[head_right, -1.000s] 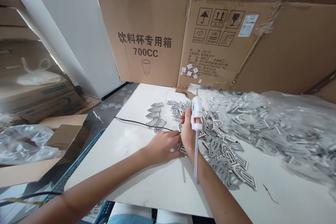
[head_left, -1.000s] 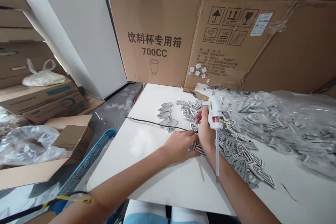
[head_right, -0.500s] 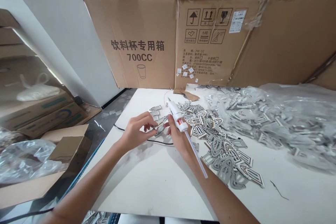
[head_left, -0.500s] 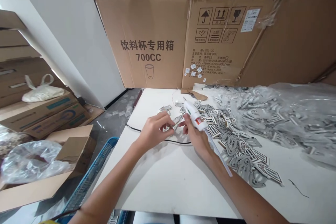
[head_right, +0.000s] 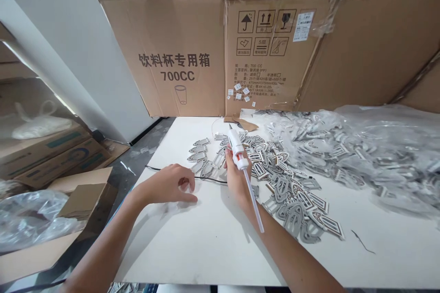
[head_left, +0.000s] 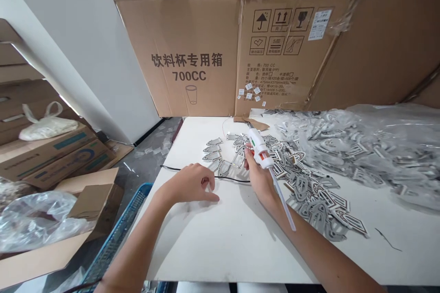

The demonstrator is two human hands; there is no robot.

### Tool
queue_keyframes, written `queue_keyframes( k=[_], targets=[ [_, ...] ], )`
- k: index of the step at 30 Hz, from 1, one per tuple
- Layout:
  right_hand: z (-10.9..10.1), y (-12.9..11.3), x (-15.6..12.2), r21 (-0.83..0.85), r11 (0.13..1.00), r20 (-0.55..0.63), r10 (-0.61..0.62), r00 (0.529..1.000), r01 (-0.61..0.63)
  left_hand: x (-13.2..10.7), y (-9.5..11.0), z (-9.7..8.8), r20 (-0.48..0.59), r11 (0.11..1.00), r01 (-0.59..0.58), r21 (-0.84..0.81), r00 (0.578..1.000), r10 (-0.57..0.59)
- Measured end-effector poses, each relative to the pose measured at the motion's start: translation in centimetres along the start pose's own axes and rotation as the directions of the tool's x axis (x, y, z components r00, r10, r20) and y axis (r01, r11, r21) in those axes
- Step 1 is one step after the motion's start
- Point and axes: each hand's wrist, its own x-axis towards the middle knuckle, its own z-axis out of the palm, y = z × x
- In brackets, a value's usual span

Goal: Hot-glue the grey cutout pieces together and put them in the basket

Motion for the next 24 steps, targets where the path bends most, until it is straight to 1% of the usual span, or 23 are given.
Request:
queue_keyframes(
  k=[1, 3, 6, 9, 12, 15, 17, 18, 20, 21, 24],
  targets=[
    [0.0, -0.2, 0.0, -0.005, 1.0, -0.002, -0.003, 1.0, 0.003, -0.1, -0.1, 0.1, 0.015, 0.999, 0.032, 0.017, 0.999, -0.033],
    [0.0, -0.5, -0.1, -0.024, 1.0, 0.01, -0.007, 1.0, 0.008, -0.1, -0.3, 0.4, -0.002, 0.997, 0.073, 0.028, 0.997, -0.073],
    [-0.1, -0.5, -0.5, -0.051, 0.998, 0.03, -0.031, 0.999, 0.033, 0.0, -0.3, 0.7, -0.005, 0.996, 0.093, -0.006, 0.996, -0.093],
    [-0.2, -0.3, -0.7, -0.032, 0.997, 0.046, -0.062, 0.997, 0.064, 0.1, -0.2, 0.8, 0.045, 0.994, 0.095, -0.056, 0.995, -0.092],
    [-0.2, 0.0, -0.8, -0.019, 0.997, 0.06, -0.069, 0.996, 0.071, 0.1, -0.1, 0.6, 0.087, 0.99, 0.061, -0.125, 0.995, -0.05],
    [-0.2, 0.2, -0.7, -0.025, 0.997, 0.072, -0.065, 0.995, 0.067, 0.3, 0.2, 0.5, 0.093, 0.966, -0.026, -0.256, 0.994, 0.052],
    [-0.2, 0.2, -0.7, -0.029, 0.997, 0.083, -0.069, 0.994, 0.072, 0.6, 0.5, 0.6, 0.021, 0.927, -0.072, -0.368, 0.996, 0.086],
    [-0.1, 0.2, -0.8, -0.033, 0.996, 0.092, -0.075, 0.993, 0.079, 0.8, 0.6, 0.7, -0.039, 0.902, -0.084, -0.423, 0.996, 0.075],
    [0.0, 0.2, -0.9, -0.049, 0.993, 0.124, -0.099, 0.987, 0.106, 1.3, 0.7, 1.1, -0.165, 0.842, -0.091, -0.531, 0.986, 0.002],
    [0.0, 0.3, -1.0, -0.058, 0.99, 0.149, -0.116, 0.982, 0.125, 1.5, 0.7, 1.3, -0.208, 0.808, -0.085, -0.584, 0.977, -0.047],
    [0.1, 0.4, -1.4, -0.075, 0.98, 0.21, -0.167, 0.963, 0.186, 2.0, 0.6, 2.0, -0.26, 0.698, -0.061, -0.713, 0.948, -0.184]
  ],
)
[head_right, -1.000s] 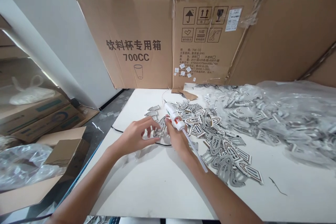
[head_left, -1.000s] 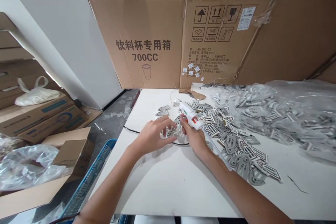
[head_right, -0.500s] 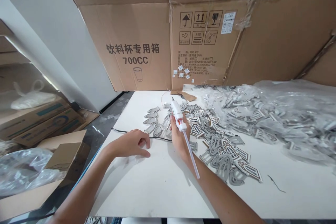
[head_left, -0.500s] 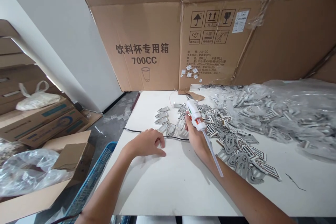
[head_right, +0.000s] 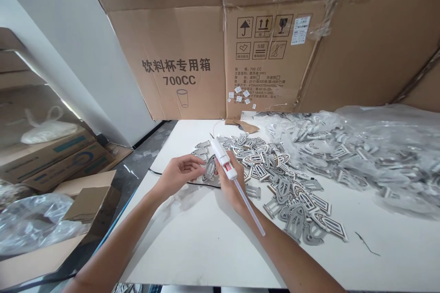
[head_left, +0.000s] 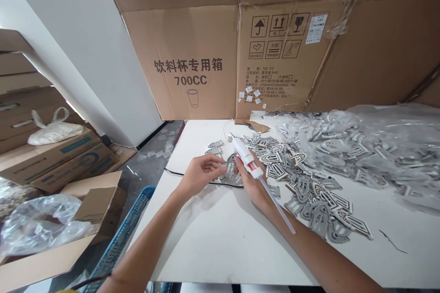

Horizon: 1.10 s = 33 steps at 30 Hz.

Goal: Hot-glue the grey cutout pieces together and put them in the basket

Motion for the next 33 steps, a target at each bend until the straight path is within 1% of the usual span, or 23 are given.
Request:
queue_keyframes(
  k=[3, 6, 12, 16, 19, 22, 24, 25, 26, 28, 29, 30, 31, 33],
  targets=[
    [0.3, 0.3, -0.3, -0.001, 0.999, 0.048, -0.042, 0.998, 0.042, 0.1, -0.5, 0.3, -0.065, 0.997, 0.025, -0.072, 0.997, -0.03],
    [0.5, 0.5, -0.4, 0.018, 0.997, 0.083, -0.078, 0.994, 0.076, 0.1, -0.7, 0.7, -0.063, 0.996, 0.024, -0.091, 0.998, -0.029],
    [0.5, 0.9, -0.4, 0.03, 0.996, 0.035, -0.08, 0.996, 0.079, 0.1, -1.5, 1.1, -0.094, 0.994, 0.043, -0.096, 0.994, -0.052],
    [0.5, 0.8, -0.3, 0.034, 0.998, 0.03, -0.057, 0.998, 0.056, 0.2, -1.7, 1.2, -0.123, 0.998, 0.043, -0.044, 0.991, -0.049],
    [0.6, 0.8, -0.3, 0.062, 0.998, 0.034, -0.029, 0.999, 0.027, 0.3, -1.9, 1.1, -0.152, 0.999, 0.0, 0.043, 0.988, 0.006],
    [0.7, 0.6, -0.3, 0.103, 0.995, 0.029, -0.011, 1.0, 0.008, 0.2, -2.0, 1.0, -0.212, 0.989, -0.042, 0.144, 0.975, 0.073],
    [0.7, 0.2, -0.3, 0.126, 0.992, 0.031, 0.023, 0.999, -0.026, 0.2, -1.9, 1.0, -0.205, 0.984, -0.067, 0.163, 0.974, 0.1],
    [0.6, 0.1, -0.3, 0.136, 0.99, 0.033, 0.041, 0.999, -0.045, 0.1, -1.8, 1.1, -0.171, 0.988, -0.071, 0.138, 0.981, 0.095],
    [0.5, -0.1, -0.3, 0.144, 0.988, 0.034, 0.054, 0.998, -0.058, 0.1, -1.7, 1.2, -0.115, 0.995, -0.059, 0.086, 0.991, 0.069],
    [0.3, -0.4, -0.2, 0.139, 0.988, 0.036, 0.06, 0.998, -0.065, 0.0, -1.3, 1.4, 0.006, 0.998, 0.021, -0.055, 1.0, -0.02],
    [0.3, -0.4, -0.1, 0.121, 0.991, 0.041, 0.06, 0.997, -0.064, 0.0, -1.2, 1.4, 0.037, 0.991, 0.067, -0.12, 0.997, -0.063],
    [0.2, -0.4, -0.1, 0.1, 0.993, 0.047, 0.063, 0.997, -0.067, 0.0, -1.0, 1.4, 0.036, 0.98, 0.098, -0.172, 0.995, -0.094],
    [0.2, -0.2, -0.1, 0.086, 0.994, 0.053, 0.069, 0.996, -0.073, 0.0, -0.9, 1.4, -0.002, 0.971, 0.106, -0.213, 0.994, -0.109],
    [0.4, 0.1, -0.2, 0.081, 0.993, 0.07, 0.08, 0.994, -0.085, 0.2, -0.7, 1.0, -0.145, 0.962, 0.06, -0.265, 0.984, -0.102]
  ],
)
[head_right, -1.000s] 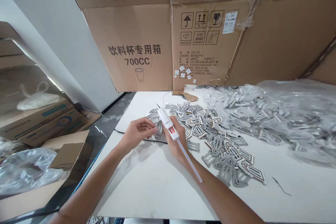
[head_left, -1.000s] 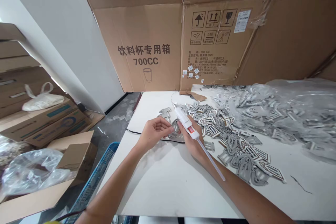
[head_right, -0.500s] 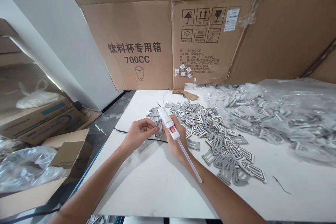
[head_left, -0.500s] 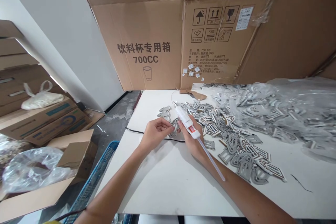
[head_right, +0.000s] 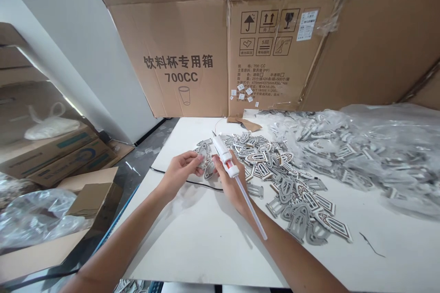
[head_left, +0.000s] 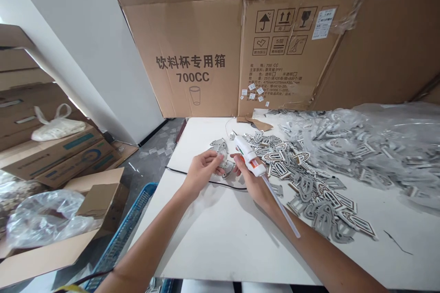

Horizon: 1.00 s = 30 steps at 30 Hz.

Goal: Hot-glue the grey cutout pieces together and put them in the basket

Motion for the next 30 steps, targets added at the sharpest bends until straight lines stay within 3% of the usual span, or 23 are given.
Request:
queue_keyframes(
  k=[3, 6, 14, 30],
  targets=[
    [0.28, 0.39, -0.15, -0.038, 0.998, 0.043, -0.055, 0.998, 0.057, 0.34, 0.27, -0.49, -0.175, 0.994, -0.087, -0.07, 0.982, 0.074],
    [0.48, 0.27, -0.32, -0.106, 0.982, 0.092, -0.148, 0.985, 0.158, 0.48, 0.33, -0.72, -0.241, 0.986, -0.144, -0.083, 0.963, 0.12],
    [0.32, -0.1, -0.44, -0.121, 0.951, 0.242, -0.248, 0.938, 0.283, 0.31, -0.07, -0.44, -0.234, 0.971, -0.236, -0.025, 0.946, 0.224],
    [0.34, -0.36, -0.6, -0.188, 0.949, 0.236, -0.205, 0.95, 0.252, -0.28, 0.28, 0.0, -0.228, 0.975, -0.217, 0.058, 0.948, 0.224]
  ],
)
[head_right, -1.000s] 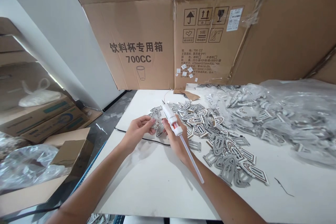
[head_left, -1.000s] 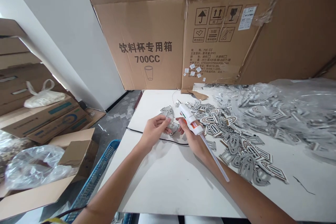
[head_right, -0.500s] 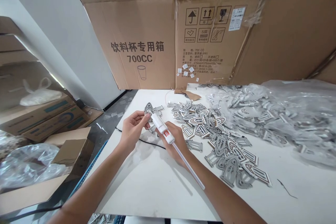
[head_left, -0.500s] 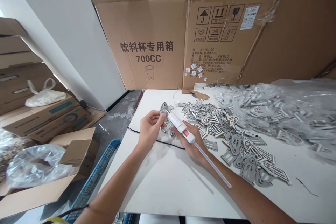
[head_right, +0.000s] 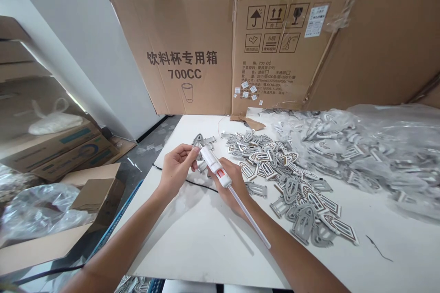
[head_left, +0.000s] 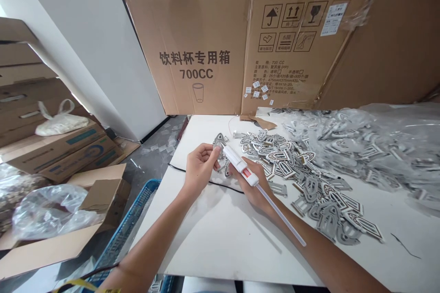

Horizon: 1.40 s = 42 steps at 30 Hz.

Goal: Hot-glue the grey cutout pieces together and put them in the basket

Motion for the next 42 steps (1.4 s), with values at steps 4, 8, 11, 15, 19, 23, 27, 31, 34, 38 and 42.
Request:
queue_keyframes(
  k=[4, 8, 11, 15, 19, 23, 27, 31, 34, 38, 42],
  targets=[
    [0.0, 0.1, 0.0, -0.013, 1.0, -0.011, 0.028, 1.0, -0.028, 0.0, -0.1, 0.1, 0.004, 1.0, -0.008, 0.002, 1.0, 0.008],
    [0.0, 0.6, 0.0, -0.07, 0.997, -0.016, 0.041, 0.999, -0.042, 0.0, -0.4, 0.1, 0.004, 1.0, -0.025, 0.018, 1.0, 0.025],
    [0.1, 0.9, -0.1, -0.072, 0.997, -0.019, 0.035, 0.999, -0.037, 0.0, -0.5, 0.1, 0.005, 0.999, -0.035, 0.029, 0.999, 0.035],
    [0.2, 1.0, -0.2, -0.082, 0.996, -0.025, 0.034, 0.999, -0.036, -0.1, -0.3, 0.1, 0.0, 0.999, -0.025, 0.039, 1.0, 0.025],
    [0.1, 1.1, -0.2, -0.091, 0.996, -0.016, 0.023, 1.0, -0.024, -0.1, -0.2, 0.2, -0.003, 0.999, -0.022, 0.042, 1.0, 0.022],
    [0.1, 1.0, -0.1, -0.084, 0.995, -0.007, 0.046, 0.999, -0.046, -0.1, -0.4, 0.2, 0.0, 0.999, -0.016, 0.042, 1.0, 0.016],
    [0.1, 0.6, -0.2, -0.073, 0.996, -0.023, 0.045, 0.999, -0.047, 0.0, -0.6, 0.0, 0.002, 0.999, -0.027, 0.043, 1.0, 0.027],
    [0.1, 0.2, -0.1, -0.032, 0.999, -0.03, 0.035, 0.999, -0.036, 0.0, -0.5, 0.0, -0.025, 0.998, -0.038, 0.041, 0.999, 0.039],
    [0.1, 0.0, -0.1, 0.013, 0.999, -0.046, 0.053, 0.998, -0.052, 0.0, -0.3, 0.1, -0.039, 0.999, -0.033, 0.03, 0.999, 0.034],
    [-0.1, 0.0, -0.1, 0.084, 0.972, -0.019, 0.223, 0.975, -0.22, 0.1, -0.3, 0.0, -0.044, 0.999, -0.024, 0.041, 0.999, 0.026],
    [-0.4, 0.3, -0.2, 0.196, 0.939, 0.009, 0.288, 0.958, -0.284, 0.3, -0.4, -0.1, -0.044, 1.0, -0.012, -0.005, 0.999, 0.012]
  ],
)
